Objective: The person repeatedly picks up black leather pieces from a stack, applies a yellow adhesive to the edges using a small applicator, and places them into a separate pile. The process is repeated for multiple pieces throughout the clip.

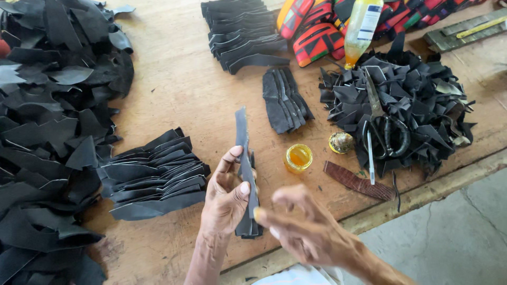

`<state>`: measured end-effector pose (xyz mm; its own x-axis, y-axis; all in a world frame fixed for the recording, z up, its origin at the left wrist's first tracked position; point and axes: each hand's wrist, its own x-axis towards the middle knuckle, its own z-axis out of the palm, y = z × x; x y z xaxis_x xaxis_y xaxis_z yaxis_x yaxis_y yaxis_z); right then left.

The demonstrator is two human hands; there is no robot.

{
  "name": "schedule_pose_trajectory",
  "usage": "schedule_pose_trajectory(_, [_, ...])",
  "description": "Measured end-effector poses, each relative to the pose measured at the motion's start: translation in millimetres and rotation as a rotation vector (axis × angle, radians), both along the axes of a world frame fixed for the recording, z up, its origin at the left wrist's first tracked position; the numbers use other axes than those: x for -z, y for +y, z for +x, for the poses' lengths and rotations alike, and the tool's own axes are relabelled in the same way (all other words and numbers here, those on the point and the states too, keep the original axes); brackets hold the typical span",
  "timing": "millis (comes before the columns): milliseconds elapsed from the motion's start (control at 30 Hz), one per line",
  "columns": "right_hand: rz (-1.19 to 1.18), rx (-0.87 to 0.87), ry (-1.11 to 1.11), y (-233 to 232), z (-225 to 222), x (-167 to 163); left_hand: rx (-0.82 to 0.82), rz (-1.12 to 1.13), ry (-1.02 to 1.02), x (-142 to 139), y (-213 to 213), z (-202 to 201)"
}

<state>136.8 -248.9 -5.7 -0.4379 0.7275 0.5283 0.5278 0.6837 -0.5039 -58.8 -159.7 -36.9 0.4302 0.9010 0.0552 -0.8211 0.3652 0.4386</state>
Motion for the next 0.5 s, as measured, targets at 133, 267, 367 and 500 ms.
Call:
schedule_pose_trajectory(133, [-0.105,0.071,0.019,24.4,-1.1,7.2,0.014,-0.028,0.02,-3.1,-5.7,3.5])
schedule_pose_trajectory(267, [-0.111,0.074,0.067,39.5,3.5,8.4,0.102,0.057,-0.059,-5.6,-11.2,3.7])
schedule_pose_trajectory(367, [-0.101,0.075,0.128,40.0,2.0,9.4,0.111,0.078,-0.064,-6.2,-11.4,1.9])
schedule_pose_trajectory(500, [-0.01,0.053,0.249,39.3,-1.3,7.5,0.056,0.038,0.008,-9.2,-7.4,-0.9])
